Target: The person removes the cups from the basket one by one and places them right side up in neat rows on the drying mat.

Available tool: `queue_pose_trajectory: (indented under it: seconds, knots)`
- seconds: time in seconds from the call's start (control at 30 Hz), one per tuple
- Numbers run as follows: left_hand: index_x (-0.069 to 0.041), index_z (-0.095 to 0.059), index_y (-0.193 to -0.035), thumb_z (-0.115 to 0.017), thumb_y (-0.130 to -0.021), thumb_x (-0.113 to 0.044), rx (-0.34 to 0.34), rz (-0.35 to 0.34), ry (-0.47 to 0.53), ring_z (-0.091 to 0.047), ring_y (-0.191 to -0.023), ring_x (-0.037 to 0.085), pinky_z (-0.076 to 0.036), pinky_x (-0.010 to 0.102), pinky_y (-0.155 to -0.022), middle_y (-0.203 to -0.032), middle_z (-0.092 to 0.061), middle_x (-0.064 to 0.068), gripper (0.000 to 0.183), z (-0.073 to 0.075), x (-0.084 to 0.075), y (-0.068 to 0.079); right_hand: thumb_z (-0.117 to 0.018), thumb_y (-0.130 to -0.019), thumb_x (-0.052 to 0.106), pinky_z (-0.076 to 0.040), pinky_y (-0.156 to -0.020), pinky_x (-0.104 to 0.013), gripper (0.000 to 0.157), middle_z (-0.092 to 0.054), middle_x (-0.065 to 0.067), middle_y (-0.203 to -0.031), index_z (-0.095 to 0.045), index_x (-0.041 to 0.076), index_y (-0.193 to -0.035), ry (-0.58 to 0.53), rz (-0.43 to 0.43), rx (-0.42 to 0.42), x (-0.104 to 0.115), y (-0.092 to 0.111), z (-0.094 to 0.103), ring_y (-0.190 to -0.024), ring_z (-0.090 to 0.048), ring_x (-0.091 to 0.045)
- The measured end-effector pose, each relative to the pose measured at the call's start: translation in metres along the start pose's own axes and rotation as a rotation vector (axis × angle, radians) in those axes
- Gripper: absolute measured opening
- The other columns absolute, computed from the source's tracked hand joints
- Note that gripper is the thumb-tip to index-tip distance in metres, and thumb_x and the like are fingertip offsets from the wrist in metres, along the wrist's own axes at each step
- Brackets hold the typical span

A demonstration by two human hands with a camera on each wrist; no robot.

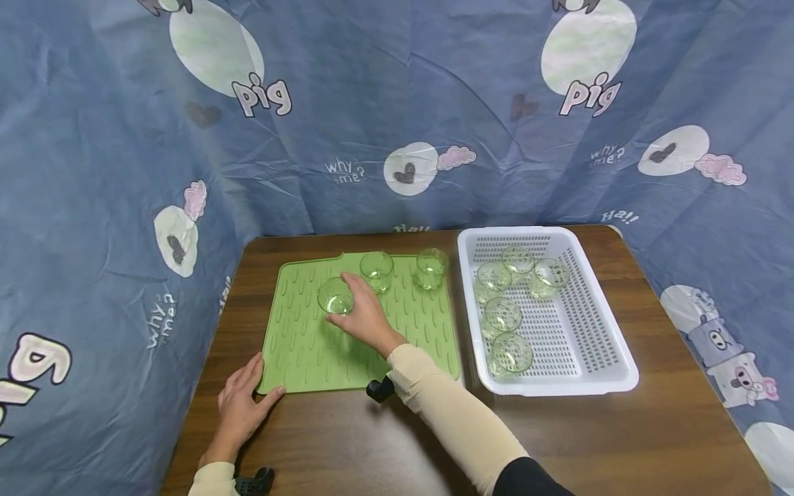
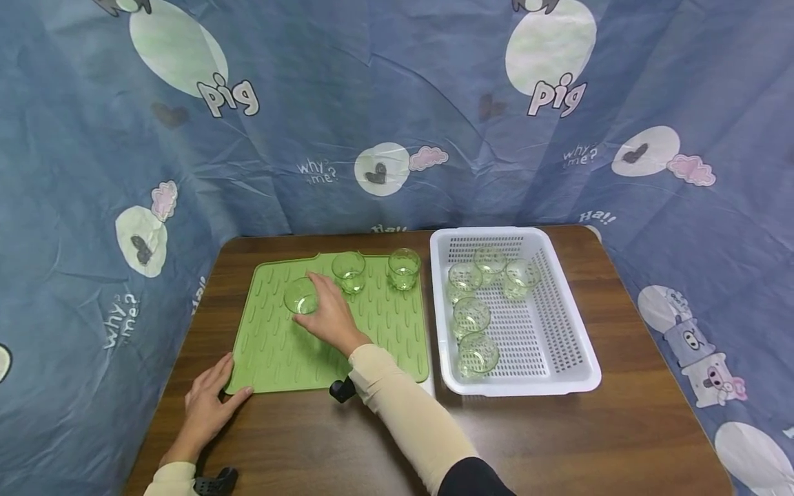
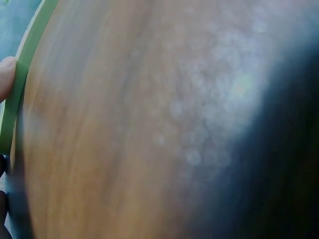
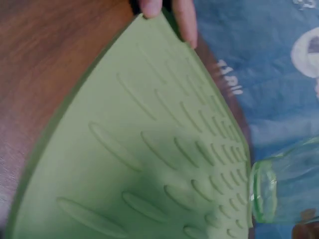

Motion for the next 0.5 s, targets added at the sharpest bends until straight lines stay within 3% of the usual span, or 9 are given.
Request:
queue_pose_trajectory:
  seconds: [0.27, 0.5]
  knots:
    - [0.002, -0.032, -0.153, -0.069, -0.092, -0.04, -0.003, -0.003, -0.005, -0.026, -0.139, 0.047, -0.018, 0.071, -0.1, -0.16, -0.031, 0.023, 0.083, 0.001, -0.001, 0.001, -0.084, -0.078, 0.022, -0.034, -0.118, -0.052, 0.087, -0.044, -0.013, -0.155, -0.039, 0.008, -0.151, -0.087, -0.09, -0.107, -0.019, 0.04, 0.029, -0.144, -0.041, -0.033]
    - [0.003, -0.032, -0.153, -0.069, -0.092, -0.04, -0.005, -0.011, -0.012, -0.028, -0.137, 0.048, -0.019, 0.07, -0.1, -0.16, -0.031, 0.023, 0.083, 0.0, 0.001, -0.001, -0.086, -0.074, 0.018, -0.038, -0.114, -0.052, 0.087, -0.05, -0.015, -0.148, -0.042, 0.004, -0.148, -0.131, -0.1, -0.245, -0.043, 0.074, 0.053, -0.135, -0.049, -0.035]
Point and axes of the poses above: each hand's wrist, its own y-axis away from the middle knuckle, its own z-axis out of the back of the hand, x = y × z, the point moved 6 cm from there along -y, towards the middle knuckle
